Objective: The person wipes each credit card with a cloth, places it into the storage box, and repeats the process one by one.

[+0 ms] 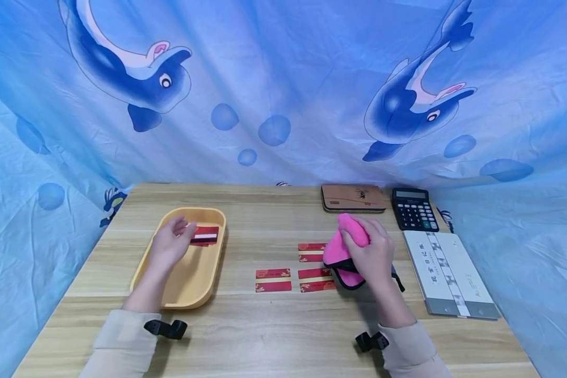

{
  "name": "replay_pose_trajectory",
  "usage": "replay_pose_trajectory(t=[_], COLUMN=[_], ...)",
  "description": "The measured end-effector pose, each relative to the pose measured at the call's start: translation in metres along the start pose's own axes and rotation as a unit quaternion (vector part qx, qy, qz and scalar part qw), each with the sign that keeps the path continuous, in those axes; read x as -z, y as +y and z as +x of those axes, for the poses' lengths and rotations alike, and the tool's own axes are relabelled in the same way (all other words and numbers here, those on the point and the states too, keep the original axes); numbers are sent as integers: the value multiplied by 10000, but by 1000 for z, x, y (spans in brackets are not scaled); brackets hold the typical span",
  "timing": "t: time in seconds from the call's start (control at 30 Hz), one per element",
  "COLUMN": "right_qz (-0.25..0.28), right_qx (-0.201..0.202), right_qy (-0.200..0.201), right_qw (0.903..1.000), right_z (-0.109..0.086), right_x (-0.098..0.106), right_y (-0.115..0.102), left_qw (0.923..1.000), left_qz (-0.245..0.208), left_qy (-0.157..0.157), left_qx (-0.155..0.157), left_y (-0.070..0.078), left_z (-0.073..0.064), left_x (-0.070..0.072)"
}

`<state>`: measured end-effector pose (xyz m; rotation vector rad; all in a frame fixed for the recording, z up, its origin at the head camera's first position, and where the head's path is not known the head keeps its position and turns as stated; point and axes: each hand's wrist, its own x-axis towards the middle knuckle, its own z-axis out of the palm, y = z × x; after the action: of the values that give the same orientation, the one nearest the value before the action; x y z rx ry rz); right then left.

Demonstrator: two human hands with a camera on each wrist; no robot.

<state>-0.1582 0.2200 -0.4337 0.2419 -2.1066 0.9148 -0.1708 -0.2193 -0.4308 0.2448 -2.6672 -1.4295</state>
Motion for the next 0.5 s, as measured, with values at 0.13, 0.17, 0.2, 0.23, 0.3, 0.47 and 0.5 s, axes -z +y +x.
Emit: replay_pose_trajectory(t=[0.13,0.17,0.2,0.23,0.3,0.47,0.5], right_qz=[-20,-26,-35,-33,-19,50,69], right_qx=[-67,-101,-137,-175,-262,-422,-431], right_qy=[31,26,20,12,-6,25,48], right_qw=[10000,9999,9999,9998,9997,9991,9990], right_z=[0,1,1,1,2,2,3], right_x=[2,3,4,5,7,12,13], right_y=[1,1,1,1,1,1,2], left_qw=[9973,9959,9943,9925,9886,9784,9766], left_qz=[-320,-419,-515,-621,-786,-969,-942], left_qy=[240,247,260,251,193,-159,-228], left_qx=[-616,-760,-895,-1020,-1267,-1819,-1918], left_y=[21,27,32,36,45,65,69], left_z=[-4,-4,-5,-6,-8,-17,-19], left_x=[-12,-15,-19,-23,-29,-47,-51])
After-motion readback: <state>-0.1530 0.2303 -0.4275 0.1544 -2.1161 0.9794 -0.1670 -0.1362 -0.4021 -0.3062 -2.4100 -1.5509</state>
